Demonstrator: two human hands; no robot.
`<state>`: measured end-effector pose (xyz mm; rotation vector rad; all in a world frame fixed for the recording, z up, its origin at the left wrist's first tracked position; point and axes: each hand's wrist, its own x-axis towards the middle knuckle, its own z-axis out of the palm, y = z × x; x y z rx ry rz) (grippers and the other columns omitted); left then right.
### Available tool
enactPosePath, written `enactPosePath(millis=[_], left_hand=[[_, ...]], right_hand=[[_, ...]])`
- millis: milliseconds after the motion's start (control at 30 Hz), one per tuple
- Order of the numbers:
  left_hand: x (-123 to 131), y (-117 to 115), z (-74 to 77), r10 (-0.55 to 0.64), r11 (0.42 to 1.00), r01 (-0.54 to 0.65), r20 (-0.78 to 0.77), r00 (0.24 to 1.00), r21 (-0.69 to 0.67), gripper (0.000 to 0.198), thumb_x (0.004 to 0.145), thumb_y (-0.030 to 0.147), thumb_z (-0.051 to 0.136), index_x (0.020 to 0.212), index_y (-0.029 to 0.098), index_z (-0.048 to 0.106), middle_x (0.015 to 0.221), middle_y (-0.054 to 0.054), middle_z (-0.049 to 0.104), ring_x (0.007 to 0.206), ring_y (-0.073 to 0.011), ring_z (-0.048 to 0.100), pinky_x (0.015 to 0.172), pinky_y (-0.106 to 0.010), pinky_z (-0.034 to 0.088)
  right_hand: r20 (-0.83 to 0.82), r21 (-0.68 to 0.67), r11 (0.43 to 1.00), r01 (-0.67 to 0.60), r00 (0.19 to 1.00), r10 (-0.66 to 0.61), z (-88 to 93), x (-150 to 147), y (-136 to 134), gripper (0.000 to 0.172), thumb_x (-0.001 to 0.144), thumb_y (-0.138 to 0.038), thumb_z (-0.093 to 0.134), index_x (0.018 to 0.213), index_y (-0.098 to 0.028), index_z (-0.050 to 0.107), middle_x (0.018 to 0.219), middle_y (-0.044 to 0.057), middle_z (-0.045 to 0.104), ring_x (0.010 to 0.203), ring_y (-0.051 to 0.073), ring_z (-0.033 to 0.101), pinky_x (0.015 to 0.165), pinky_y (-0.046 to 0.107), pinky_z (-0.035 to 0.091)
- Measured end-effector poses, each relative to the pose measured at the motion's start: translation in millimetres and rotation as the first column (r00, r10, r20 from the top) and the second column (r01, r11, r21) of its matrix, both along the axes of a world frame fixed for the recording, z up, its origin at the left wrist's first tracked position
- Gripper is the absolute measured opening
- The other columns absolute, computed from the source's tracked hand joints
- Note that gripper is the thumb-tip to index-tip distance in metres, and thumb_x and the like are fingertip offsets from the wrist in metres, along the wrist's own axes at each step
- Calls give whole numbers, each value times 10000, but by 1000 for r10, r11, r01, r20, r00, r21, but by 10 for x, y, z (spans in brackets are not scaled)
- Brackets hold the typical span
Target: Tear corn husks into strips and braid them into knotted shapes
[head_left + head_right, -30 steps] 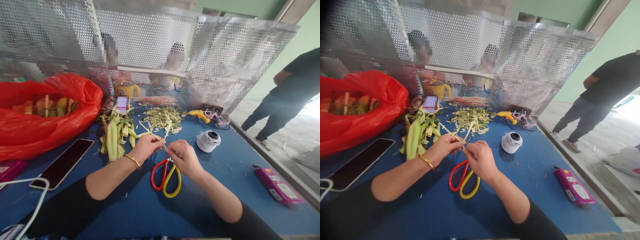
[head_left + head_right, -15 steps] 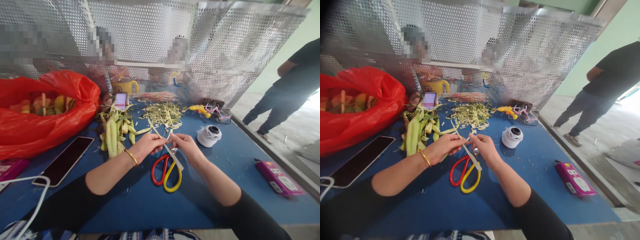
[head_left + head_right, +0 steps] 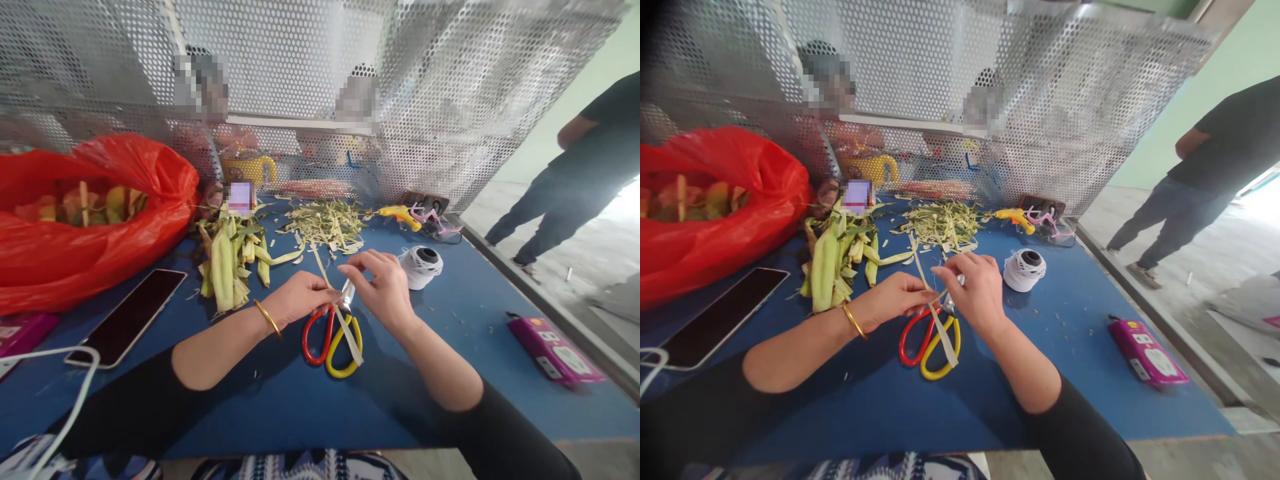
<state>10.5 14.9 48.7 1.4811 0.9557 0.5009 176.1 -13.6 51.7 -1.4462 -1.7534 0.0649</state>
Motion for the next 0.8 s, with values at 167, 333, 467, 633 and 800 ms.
enactPosePath(millis=[167,333,467,633,800], left_hand=[[50,-76,8,-66,997,69,-103,993,30,346,717,359,685,456,154,588,439,22,517,442,-80,413,500,-236,322],[46,-85,-9,-82,991,80,-20,996,-106,264,682,339,734,519,146,655,507,-12,621,454,-89,501,465,-215,350],[34,-8,-14,157,959,-110,163,974,-261,213,629,326,804,607,136,711,603,-53,691,544,-116,597,518,-215,434],[14,99,7,375,907,-239,405,834,-347,231,551,215,865,732,127,754,763,-84,753,755,-166,684,755,-270,525],[34,71,18,412,895,-272,420,809,-353,193,584,201,850,735,119,761,768,-93,759,851,-204,695,830,-301,522]], right_hand=[[-273,-181,939,-292,932,237,-147,-98,20,150,832,-277,609,712,-214,674,740,10,673,656,146,604,627,267,448],[-139,-29,984,-175,976,170,-184,-117,25,199,865,-241,573,675,-208,621,700,16,656,704,161,604,724,297,444],[63,139,988,-67,996,59,-38,-71,-61,204,923,-265,510,789,-215,655,833,50,705,834,189,629,844,340,417],[67,-43,997,-70,995,73,-18,-132,-153,265,916,-358,522,746,-220,672,700,37,675,660,167,579,690,300,393],[-312,-330,916,-229,942,124,-193,-260,-75,239,819,-380,568,658,-215,632,733,27,652,686,168,559,657,285,400]])
